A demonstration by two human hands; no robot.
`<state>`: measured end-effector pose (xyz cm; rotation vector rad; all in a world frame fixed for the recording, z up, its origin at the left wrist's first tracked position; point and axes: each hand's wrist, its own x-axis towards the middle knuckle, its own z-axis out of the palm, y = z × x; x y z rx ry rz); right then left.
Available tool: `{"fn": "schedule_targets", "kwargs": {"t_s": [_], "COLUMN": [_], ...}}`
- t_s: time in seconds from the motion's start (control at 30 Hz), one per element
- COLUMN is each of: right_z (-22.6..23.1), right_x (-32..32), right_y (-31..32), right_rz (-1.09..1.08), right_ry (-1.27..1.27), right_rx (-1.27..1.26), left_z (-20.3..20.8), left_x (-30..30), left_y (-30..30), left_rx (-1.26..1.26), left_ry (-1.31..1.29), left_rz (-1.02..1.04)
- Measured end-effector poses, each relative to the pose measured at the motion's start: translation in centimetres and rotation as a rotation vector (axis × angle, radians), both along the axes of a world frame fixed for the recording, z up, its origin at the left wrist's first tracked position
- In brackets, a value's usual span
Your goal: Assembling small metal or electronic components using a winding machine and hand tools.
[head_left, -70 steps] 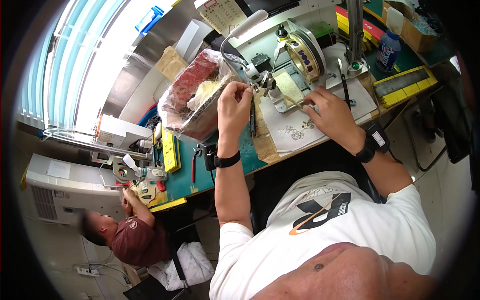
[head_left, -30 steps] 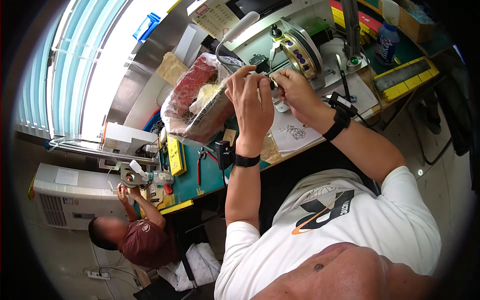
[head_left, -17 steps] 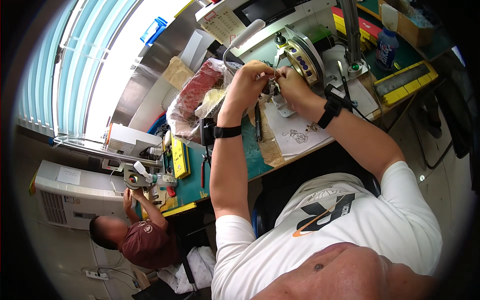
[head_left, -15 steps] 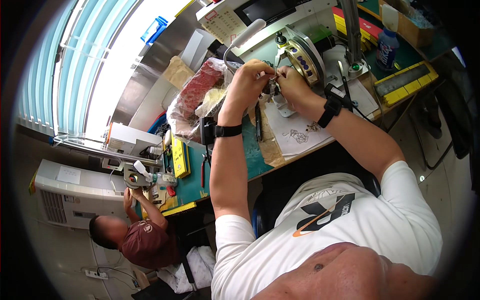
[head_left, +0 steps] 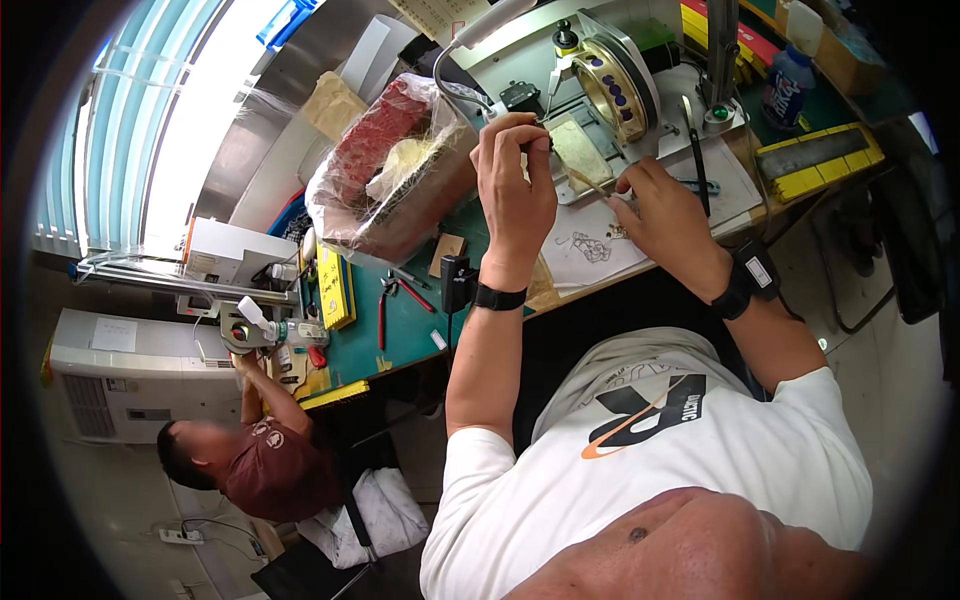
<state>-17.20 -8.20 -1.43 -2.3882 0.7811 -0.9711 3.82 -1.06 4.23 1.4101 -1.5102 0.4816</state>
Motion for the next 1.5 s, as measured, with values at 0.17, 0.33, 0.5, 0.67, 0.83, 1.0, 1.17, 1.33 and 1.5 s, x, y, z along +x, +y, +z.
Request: {"fn": "schedule_targets", "kwargs": {"t_s": [0.17, 0.33, 0.5, 0.67, 0.83, 1.0, 1.17, 1.33, 1.5], "right_z": [-0.2, 1.5, 3.3, 2.5, 3.7, 5.0, 6.0, 5.1, 3.5], "right_x": [-0.3, -0.6, -1.9, -1.4, -1.1, -1.0, 0.0, 0.1, -0.4], "right_y": [-0.3, -0.3, 0.0, -0.5, 0.0, 0.5, 0.3, -0.1, 0.0], "right_rz": [0.015, -0.026, 0.007, 0.03, 0.001, 0.036, 0.059, 0.057, 0.024], "right_ry": [0.054, 0.094, 0.197, 0.181, 0.053, -0.158, -0.214, -0.122, -0.048], "right_rx": [-0.059, -0.023, -0.007, -0.007, 0.062, -0.005, -0.052, -0.066, -0.052], "left_z": [-1.4, -1.8, -1.8, -1.8, -1.9, -1.9, -1.9, -1.8, -1.9], "left_x": [0.4, 0.6, 0.7, 0.7, 0.6, 0.7, 0.5, 0.6, 0.5], "left_y": [-0.4, -0.8, -0.8, -0.8, -0.9, -0.9, -0.8, -0.9, -0.9], "left_rx": [-0.082, -0.135, -0.156, -0.157, -0.152, -0.161, -0.166, -0.174, -0.173], "left_ry": [-0.008, -0.02, -0.016, -0.01, 0.009, 0.023, 0.037, 0.03, 0.033], "left_rz": [0.012, -0.003, -0.012, -0.007, -0.01, -0.01, -0.013, -0.016, -0.014]}}
